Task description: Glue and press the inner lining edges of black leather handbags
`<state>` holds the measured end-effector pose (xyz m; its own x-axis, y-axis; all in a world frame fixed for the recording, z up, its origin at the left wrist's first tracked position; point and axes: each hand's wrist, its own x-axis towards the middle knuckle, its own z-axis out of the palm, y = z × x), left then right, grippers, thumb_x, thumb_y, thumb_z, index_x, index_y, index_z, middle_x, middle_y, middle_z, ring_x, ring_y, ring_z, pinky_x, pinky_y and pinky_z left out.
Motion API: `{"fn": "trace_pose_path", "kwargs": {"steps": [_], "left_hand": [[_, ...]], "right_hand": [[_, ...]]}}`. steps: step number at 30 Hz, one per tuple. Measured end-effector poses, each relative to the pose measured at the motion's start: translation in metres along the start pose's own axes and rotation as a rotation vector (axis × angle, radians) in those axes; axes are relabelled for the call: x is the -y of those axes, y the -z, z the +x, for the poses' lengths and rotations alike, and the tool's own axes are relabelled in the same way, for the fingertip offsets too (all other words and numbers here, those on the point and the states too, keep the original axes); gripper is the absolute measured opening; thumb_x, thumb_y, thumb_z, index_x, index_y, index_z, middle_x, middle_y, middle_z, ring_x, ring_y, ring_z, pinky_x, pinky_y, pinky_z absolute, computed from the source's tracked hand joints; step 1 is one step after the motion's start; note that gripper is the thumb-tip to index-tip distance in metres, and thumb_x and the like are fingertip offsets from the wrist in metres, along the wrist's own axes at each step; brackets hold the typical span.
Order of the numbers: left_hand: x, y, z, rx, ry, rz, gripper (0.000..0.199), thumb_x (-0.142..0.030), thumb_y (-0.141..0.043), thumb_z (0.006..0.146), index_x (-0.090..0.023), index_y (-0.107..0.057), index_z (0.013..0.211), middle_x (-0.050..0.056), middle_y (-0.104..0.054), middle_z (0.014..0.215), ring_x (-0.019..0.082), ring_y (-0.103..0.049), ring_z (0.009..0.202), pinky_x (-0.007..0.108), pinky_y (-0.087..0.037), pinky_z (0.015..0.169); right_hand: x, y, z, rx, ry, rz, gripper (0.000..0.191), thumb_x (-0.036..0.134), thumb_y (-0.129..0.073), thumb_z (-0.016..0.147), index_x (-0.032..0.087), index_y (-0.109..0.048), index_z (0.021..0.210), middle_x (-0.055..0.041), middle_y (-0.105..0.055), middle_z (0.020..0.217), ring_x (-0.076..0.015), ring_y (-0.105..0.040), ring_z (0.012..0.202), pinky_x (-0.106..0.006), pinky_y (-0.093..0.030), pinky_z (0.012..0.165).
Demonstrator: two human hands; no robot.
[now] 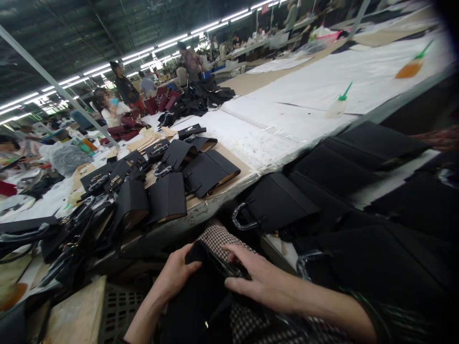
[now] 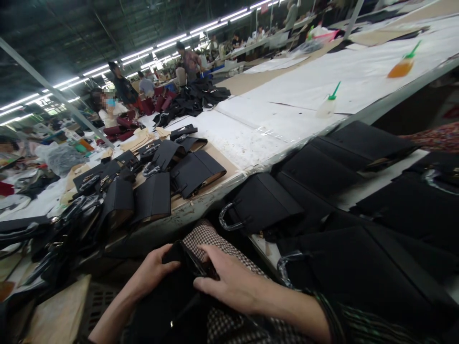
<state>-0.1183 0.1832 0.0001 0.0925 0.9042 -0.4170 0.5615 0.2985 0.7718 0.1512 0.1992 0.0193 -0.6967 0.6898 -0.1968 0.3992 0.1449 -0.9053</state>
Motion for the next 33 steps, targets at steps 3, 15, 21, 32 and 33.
{"fn": "trace_pose_path", "kwargs": {"steps": [3,15,21,32,33], "left_hand": [[-0.011,0.019,-0.018,0.074,0.001,-0.052,0.028,-0.021,-0.064,0.077,-0.015,-0.068,0.104,0.004,-0.072,0.098,0.023,-0.065,0.092,0.03,-0.048,0.082],[-0.013,0.019,-0.041,0.331,0.128,-0.215,0.054,-0.021,-0.071,0.076,-0.024,-0.06,0.129,0.001,-0.068,0.115,0.022,-0.061,0.106,0.03,-0.048,0.092],[-0.009,0.013,-0.031,0.332,0.131,-0.31,0.046,-0.04,-0.066,0.087,-0.023,-0.063,0.13,0.003,-0.07,0.116,0.025,-0.063,0.109,0.035,-0.048,0.096],[-0.005,0.014,-0.033,0.359,0.117,-0.39,0.04,-0.041,-0.064,0.089,-0.018,-0.069,0.121,0.006,-0.072,0.101,0.025,-0.065,0.097,0.035,-0.051,0.086],[-0.005,0.014,-0.033,0.359,0.118,-0.392,0.039,-0.04,-0.064,0.089,-0.017,-0.069,0.12,0.006,-0.072,0.1,0.025,-0.065,0.097,0.035,-0.051,0.086]], "right_hand": [[-0.006,0.027,0.002,0.039,0.061,0.061,0.06,0.038,-0.058,0.088,0.02,-0.041,0.143,-0.0079,-0.059,0.121,-0.0228,-0.056,0.106,-0.036,-0.044,0.094],[-0.055,0.046,0.033,0.323,0.112,0.262,0.043,0.024,-0.055,0.083,0.02,-0.064,0.125,-0.0027,-0.065,0.117,-0.022,-0.058,0.108,-0.031,-0.044,0.092],[-0.061,0.033,0.042,0.314,-0.012,0.411,0.045,0.046,-0.065,0.084,0.015,-0.07,0.117,-0.0065,-0.071,0.105,-0.0216,-0.065,0.094,-0.031,-0.05,0.085],[-0.057,0.02,0.044,0.221,-0.131,0.483,0.039,0.041,-0.074,0.077,0.016,-0.075,0.107,-0.0059,-0.074,0.093,-0.0175,-0.067,0.079,-0.026,-0.052,0.075],[-0.056,0.019,0.044,0.21,-0.134,0.478,0.039,0.041,-0.074,0.077,0.016,-0.075,0.107,-0.0059,-0.074,0.093,-0.0177,-0.067,0.079,-0.026,-0.053,0.075]]}}
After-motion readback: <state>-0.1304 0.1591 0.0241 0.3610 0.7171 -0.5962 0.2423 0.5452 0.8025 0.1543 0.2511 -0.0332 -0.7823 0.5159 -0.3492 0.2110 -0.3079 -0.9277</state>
